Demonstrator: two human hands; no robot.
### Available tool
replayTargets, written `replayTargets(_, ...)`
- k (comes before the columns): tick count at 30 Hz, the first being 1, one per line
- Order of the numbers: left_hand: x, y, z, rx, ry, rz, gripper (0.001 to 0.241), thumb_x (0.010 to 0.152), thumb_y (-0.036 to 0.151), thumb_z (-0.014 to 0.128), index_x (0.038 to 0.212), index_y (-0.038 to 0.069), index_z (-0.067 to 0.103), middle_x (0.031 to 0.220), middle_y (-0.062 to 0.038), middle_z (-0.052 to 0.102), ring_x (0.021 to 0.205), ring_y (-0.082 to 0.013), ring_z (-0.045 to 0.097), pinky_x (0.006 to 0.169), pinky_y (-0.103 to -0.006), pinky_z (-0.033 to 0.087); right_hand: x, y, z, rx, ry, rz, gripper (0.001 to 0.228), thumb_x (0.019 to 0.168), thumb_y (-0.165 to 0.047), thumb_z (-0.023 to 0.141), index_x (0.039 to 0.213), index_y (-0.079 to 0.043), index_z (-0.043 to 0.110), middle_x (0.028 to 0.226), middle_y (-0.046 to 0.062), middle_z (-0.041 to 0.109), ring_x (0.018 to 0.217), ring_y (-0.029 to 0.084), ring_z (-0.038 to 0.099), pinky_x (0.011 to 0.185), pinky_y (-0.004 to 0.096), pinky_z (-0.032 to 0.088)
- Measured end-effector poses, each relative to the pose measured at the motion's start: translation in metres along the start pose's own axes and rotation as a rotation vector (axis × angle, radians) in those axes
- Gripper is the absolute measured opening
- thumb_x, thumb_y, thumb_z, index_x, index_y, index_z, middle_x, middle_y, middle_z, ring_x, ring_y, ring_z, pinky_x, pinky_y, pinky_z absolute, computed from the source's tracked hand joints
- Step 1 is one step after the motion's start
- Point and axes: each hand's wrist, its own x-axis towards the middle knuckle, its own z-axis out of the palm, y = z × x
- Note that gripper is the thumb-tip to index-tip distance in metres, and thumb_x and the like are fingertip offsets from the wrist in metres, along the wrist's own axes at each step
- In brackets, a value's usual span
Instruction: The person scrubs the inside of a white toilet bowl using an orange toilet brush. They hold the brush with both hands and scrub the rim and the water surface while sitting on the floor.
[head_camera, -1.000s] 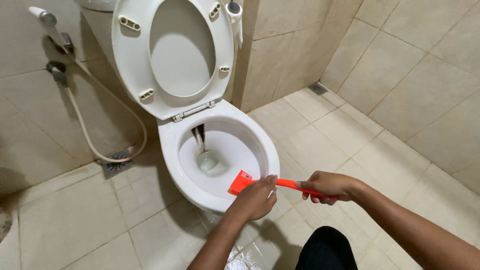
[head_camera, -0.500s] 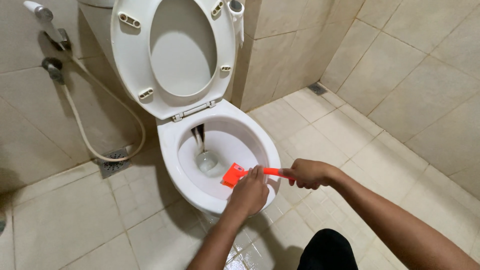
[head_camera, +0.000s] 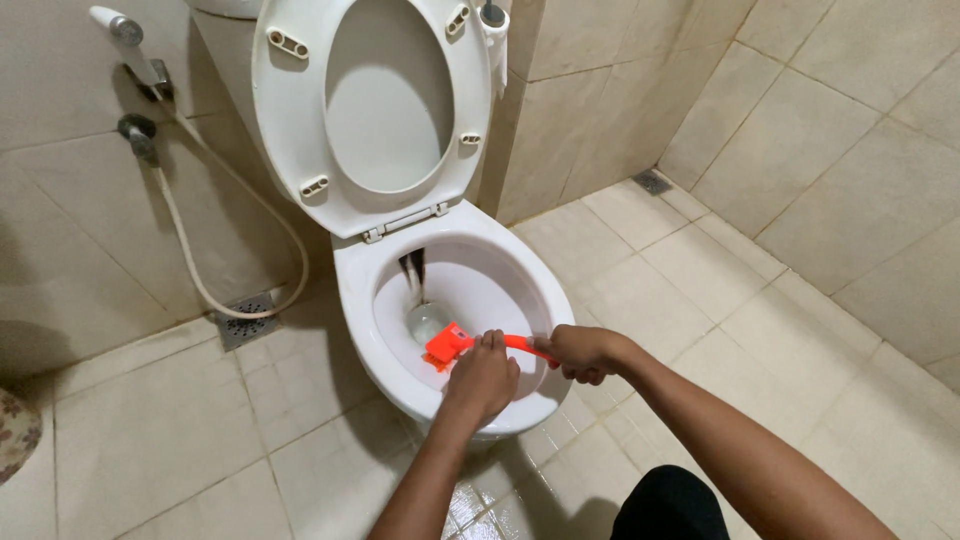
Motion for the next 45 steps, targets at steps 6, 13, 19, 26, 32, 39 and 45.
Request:
replayTargets(6,0.004,0.003,0.029,-0.039,0.012,0.112,0.054,0.101,0.027,0.048,0.140,-0.009,0.041,0.144,-0.028,0.050,0.138,-0.0428,0.045,0.107,-0.0550,0.042,-0.031,0.017,-0.028,-0.093,-0.001,0.042,0.060,0.102,-0.059,0.048,0.086,-0.002,0.056,0.055,0.000,0.037,0.042,0.012,0.027,0.040,0.031,0.021)
replayTargets(13,0.003,0.015,0.032,-0.094,0.100,0.253,0.059,0.097,0.022,0.049,0.147,-0.010,0.038,0.144,-0.030,0.050,0.136,-0.0435,0.049,0.107,-0.0534,0.046,-0.030,0.033,-0.029,-0.223,0.159,0.061,0.068,0.100,-0.063,0.050,0.088,0.002,0.066,0.056,0.000,0.043,0.042,0.012,0.031,0.040,0.032,0.025)
replayTargets(19,0.020,0.013,0.036,-0.151,0.001,0.178,0.063,0.097,0.024,0.049,0.149,-0.007,0.036,0.148,-0.026,0.047,0.139,-0.0410,0.045,0.111,-0.0518,0.042,-0.012,0.034,-0.015,-0.185,0.262,0.041,0.071,0.098,-0.066,0.053,0.087,0.003,0.065,0.056,0.002,0.042,0.043,0.014,0.034,0.039,0.033,0.029)
replayTargets(26,0.060,-0.006,0.047,-0.103,-0.025,0.146,0.073,0.099,0.027,0.047,0.154,-0.013,0.024,0.161,-0.030,0.029,0.151,-0.0406,0.030,0.119,-0.0463,0.035,0.062,0.056,0.006,-0.482,0.500,-0.117,0.075,0.104,-0.063,0.044,0.090,0.005,0.072,0.077,0.021,0.068,0.075,0.038,0.070,0.069,0.047,0.055)
replayTargets(32,0.076,-0.006,0.047,-0.150,-0.111,0.120,0.077,0.097,0.030,0.047,0.155,-0.013,0.019,0.166,-0.028,0.022,0.153,-0.0377,0.028,0.118,-0.0460,0.036,0.009,0.021,0.011,-0.410,0.571,0.015,0.062,0.101,-0.059,0.047,0.095,-0.002,0.070,0.091,0.021,0.072,0.086,0.039,0.073,0.073,0.052,0.059)
replayTargets(39,0.090,-0.011,0.041,-0.066,-0.190,0.147,0.084,0.098,0.030,0.052,0.157,-0.013,0.011,0.169,-0.028,0.010,0.156,-0.0401,0.017,0.124,-0.0459,0.027,0.011,0.004,0.019,-0.495,0.673,-0.010,0.057,0.101,-0.055,0.049,0.090,-0.006,0.076,0.090,0.017,0.074,0.086,0.036,0.074,0.072,0.050,0.059)
replayTargets(45,0.097,-0.018,0.033,-0.120,-0.181,0.063,0.087,0.096,0.029,0.053,0.158,-0.011,0.006,0.169,-0.026,0.008,0.157,-0.0381,0.016,0.125,-0.0431,0.024,0.028,0.001,0.018,-0.589,0.783,-0.056,0.053,0.101,-0.054,0.052,0.093,-0.006,0.074,0.086,0.016,0.074,0.082,0.035,0.075,0.066,0.049,0.061)
